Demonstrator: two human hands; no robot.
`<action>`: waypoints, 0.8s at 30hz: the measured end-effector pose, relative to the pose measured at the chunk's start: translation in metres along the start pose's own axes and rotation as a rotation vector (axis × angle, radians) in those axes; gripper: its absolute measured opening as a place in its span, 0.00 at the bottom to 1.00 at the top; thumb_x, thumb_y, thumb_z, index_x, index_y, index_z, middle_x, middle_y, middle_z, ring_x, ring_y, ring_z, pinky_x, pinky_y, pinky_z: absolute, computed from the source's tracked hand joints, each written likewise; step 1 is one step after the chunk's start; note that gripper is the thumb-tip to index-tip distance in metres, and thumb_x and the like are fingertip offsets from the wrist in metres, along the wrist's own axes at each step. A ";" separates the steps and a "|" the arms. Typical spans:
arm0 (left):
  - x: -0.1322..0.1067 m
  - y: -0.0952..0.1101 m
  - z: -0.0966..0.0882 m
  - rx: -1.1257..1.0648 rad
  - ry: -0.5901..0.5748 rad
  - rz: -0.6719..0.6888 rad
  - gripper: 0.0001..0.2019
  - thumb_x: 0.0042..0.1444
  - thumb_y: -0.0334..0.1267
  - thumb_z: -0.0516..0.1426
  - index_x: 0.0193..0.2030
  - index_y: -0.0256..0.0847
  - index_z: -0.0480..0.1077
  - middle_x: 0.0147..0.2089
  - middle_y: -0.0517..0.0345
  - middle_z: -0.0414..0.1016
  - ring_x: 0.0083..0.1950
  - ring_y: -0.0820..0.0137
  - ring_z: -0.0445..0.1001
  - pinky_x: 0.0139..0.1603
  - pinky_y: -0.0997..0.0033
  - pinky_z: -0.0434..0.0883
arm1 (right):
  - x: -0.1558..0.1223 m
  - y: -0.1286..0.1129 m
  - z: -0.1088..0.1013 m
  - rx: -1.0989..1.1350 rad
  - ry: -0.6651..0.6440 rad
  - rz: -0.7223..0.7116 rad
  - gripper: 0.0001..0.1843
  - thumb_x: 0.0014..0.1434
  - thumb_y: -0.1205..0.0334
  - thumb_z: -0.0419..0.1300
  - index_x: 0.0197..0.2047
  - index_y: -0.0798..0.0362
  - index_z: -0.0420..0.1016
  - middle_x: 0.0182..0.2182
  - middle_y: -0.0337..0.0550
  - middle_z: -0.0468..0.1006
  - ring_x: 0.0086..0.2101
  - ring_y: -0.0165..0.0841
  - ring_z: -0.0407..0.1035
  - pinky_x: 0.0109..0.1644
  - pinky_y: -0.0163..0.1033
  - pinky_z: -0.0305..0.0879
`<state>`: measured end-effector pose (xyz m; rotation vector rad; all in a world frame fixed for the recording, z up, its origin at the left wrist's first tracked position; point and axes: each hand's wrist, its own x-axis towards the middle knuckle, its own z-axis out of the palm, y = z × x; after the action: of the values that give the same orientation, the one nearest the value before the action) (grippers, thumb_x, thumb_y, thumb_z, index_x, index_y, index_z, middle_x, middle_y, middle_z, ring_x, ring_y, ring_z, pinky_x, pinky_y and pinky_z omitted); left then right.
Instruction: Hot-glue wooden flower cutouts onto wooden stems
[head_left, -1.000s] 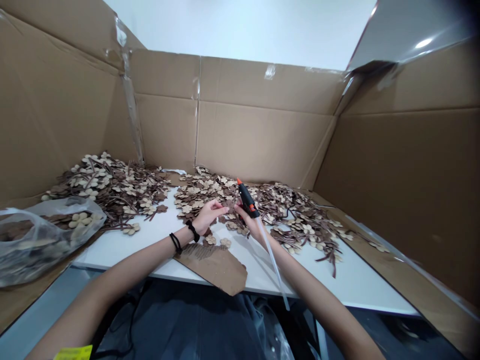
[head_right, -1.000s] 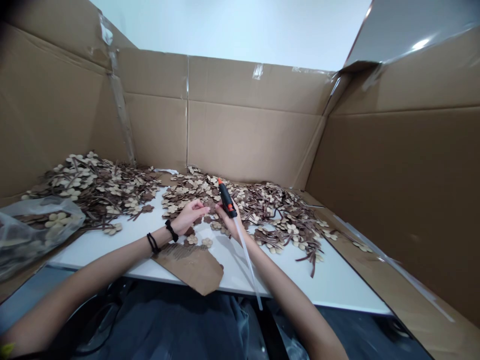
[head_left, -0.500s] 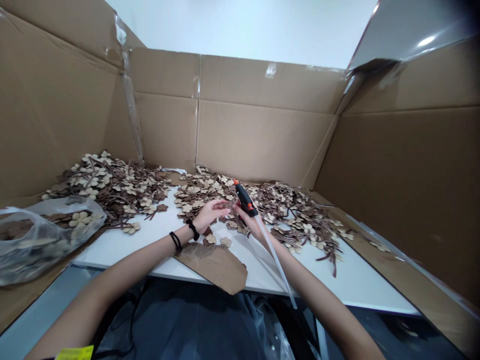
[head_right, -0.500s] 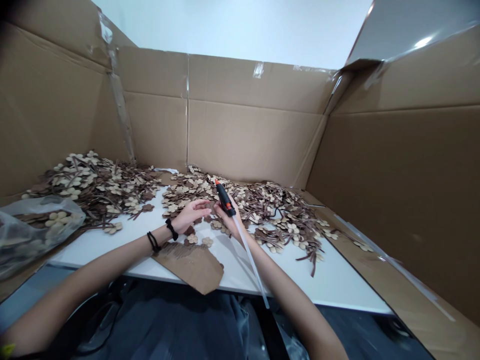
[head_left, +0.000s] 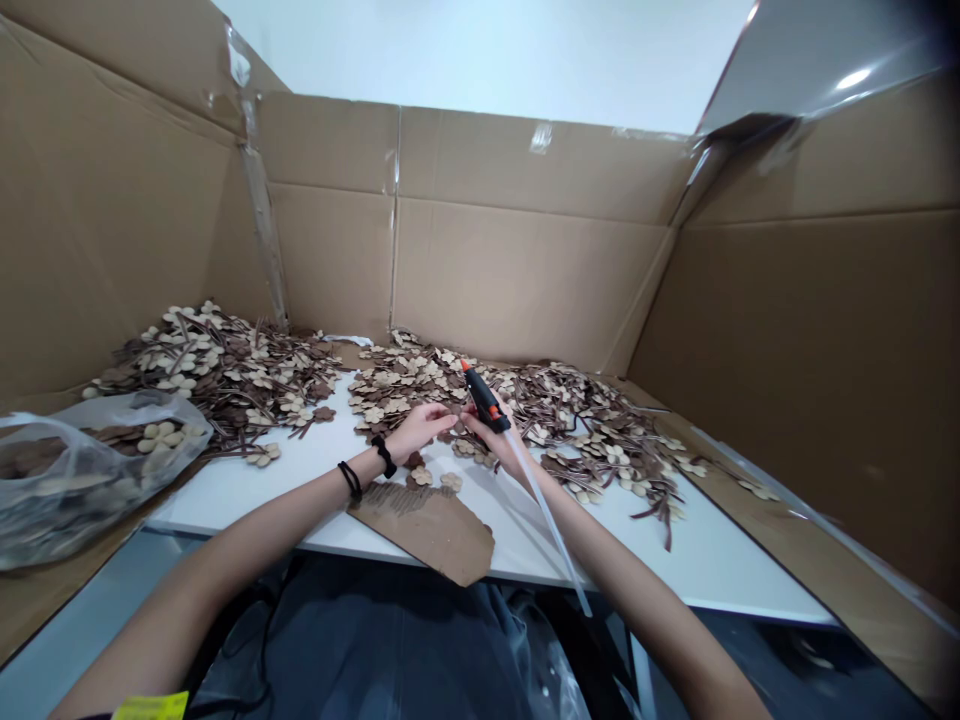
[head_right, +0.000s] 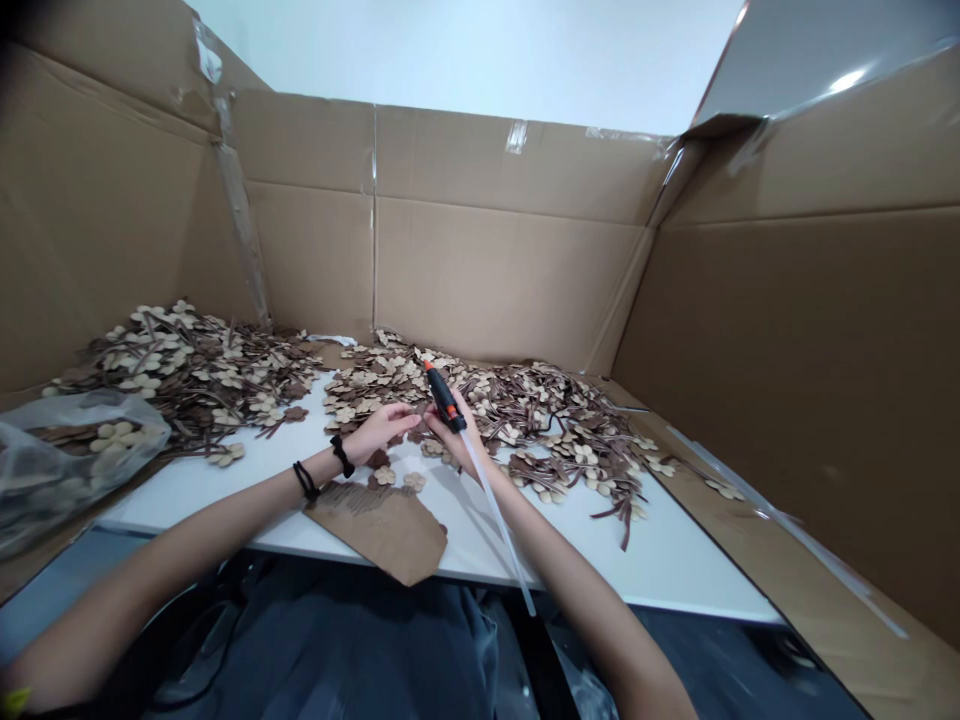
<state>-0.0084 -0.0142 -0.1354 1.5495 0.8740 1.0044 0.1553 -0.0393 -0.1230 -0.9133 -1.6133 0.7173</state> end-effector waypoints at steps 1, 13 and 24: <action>0.000 0.000 0.000 -0.001 -0.006 0.000 0.14 0.51 0.48 0.59 0.32 0.37 0.67 0.26 0.64 0.66 0.25 0.78 0.61 0.26 0.76 0.57 | 0.000 0.000 0.000 -0.003 -0.004 -0.010 0.14 0.50 0.50 0.62 0.34 0.50 0.67 0.31 0.40 0.70 0.33 0.34 0.65 0.40 0.42 0.63; 0.010 0.017 -0.030 0.272 0.077 0.216 0.13 0.52 0.46 0.57 0.32 0.37 0.67 0.30 0.61 0.68 0.31 0.73 0.65 0.32 0.75 0.61 | 0.003 0.013 -0.005 0.032 0.176 0.024 0.18 0.52 0.46 0.60 0.38 0.51 0.70 0.37 0.44 0.73 0.41 0.37 0.67 0.50 0.44 0.61; -0.017 0.067 -0.214 -0.022 0.665 0.187 0.31 0.59 0.60 0.44 0.59 0.37 0.61 0.56 0.43 0.67 0.48 0.69 0.70 0.45 0.70 0.68 | 0.015 0.015 -0.012 0.283 0.298 0.017 0.18 0.49 0.47 0.64 0.38 0.50 0.68 0.34 0.40 0.72 0.36 0.34 0.68 0.46 0.40 0.63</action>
<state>-0.2104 0.0373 -0.0505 1.3001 1.1693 1.7099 0.1687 -0.0189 -0.1255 -0.7855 -1.2083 0.7605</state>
